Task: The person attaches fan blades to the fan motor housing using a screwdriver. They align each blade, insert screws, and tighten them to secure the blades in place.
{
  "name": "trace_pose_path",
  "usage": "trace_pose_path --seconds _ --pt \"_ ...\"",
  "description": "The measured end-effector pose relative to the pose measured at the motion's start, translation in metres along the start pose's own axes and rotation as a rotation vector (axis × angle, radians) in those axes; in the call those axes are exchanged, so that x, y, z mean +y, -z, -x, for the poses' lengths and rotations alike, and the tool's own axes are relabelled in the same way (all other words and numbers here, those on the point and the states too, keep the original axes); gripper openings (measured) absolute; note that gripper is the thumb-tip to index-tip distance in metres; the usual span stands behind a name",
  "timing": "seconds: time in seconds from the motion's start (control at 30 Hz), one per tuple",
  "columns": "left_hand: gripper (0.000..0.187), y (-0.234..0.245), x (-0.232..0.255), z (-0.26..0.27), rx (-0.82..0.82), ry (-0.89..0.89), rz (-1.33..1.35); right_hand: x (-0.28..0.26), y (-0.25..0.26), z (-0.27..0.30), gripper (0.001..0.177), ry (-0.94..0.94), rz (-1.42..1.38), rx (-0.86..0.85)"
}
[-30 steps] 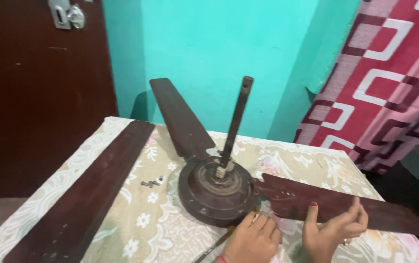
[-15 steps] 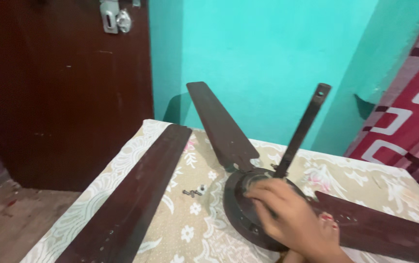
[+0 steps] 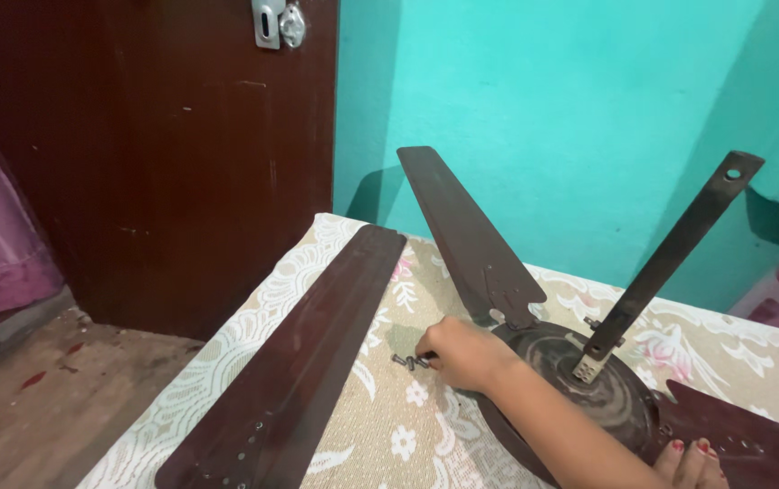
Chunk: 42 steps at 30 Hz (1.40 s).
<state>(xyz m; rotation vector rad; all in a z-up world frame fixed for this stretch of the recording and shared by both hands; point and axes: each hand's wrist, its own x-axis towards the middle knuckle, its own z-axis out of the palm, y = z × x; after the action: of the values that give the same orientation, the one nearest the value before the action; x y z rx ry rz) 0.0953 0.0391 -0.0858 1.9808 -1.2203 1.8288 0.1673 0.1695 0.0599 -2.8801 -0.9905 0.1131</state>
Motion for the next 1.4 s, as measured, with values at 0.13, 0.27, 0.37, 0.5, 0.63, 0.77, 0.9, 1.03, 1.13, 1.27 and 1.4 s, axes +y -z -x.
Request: trace_pose_path --seconds 0.13,0.27,0.37,0.5,0.63,0.77,0.9,1.03,1.13,1.27,1.4 --pt "0.032 -0.006 0.016 0.0 0.02 -0.012 0.004 -0.003 -0.002 0.002 0.02 -0.055 -0.061 0.049" --pt "0.031 -0.017 0.023 0.0 0.042 -0.033 -0.011 -0.009 0.001 0.01 0.015 -0.049 -0.101 0.145" --pt "0.029 -0.028 0.028 0.004 0.059 -0.047 -0.026 -0.013 0.002 0.011 0.014 -0.007 -0.044 0.165" --pt "0.028 -0.044 0.031 0.012 0.077 -0.078 -0.058 -0.013 0.003 0.009 0.017 -0.049 0.017 0.049" --pt "0.026 -0.058 0.034 0.018 0.108 -0.113 -0.1 -0.015 0.005 0.015 0.017 0.064 -0.073 0.151" --pt "0.028 -0.058 0.044 0.026 0.09 -0.068 -0.024 -0.022 0.012 0.037 0.017 0.171 -0.274 0.334" --pt "0.029 -0.056 0.056 0.034 0.053 0.003 -0.028 -0.025 0.02 0.083 0.02 0.055 -0.394 0.488" --pt "0.044 -0.053 0.064 0.026 -0.092 0.133 0.195 -0.006 0.024 0.146 0.021 0.02 -0.663 0.705" --pt "0.052 -0.033 0.061 0.017 -0.219 0.154 0.26 0.029 0.026 0.19 0.022 -0.086 -0.994 0.805" --pt "0.057 0.012 0.046 0.002 -0.307 0.162 0.255 0.094 0.026 0.249 0.031 -0.488 -1.291 0.818" --pt "0.042 0.042 0.047 -0.022 -0.304 0.113 0.142 0.143 0.002 0.264 0.027 -0.403 -1.274 1.058"
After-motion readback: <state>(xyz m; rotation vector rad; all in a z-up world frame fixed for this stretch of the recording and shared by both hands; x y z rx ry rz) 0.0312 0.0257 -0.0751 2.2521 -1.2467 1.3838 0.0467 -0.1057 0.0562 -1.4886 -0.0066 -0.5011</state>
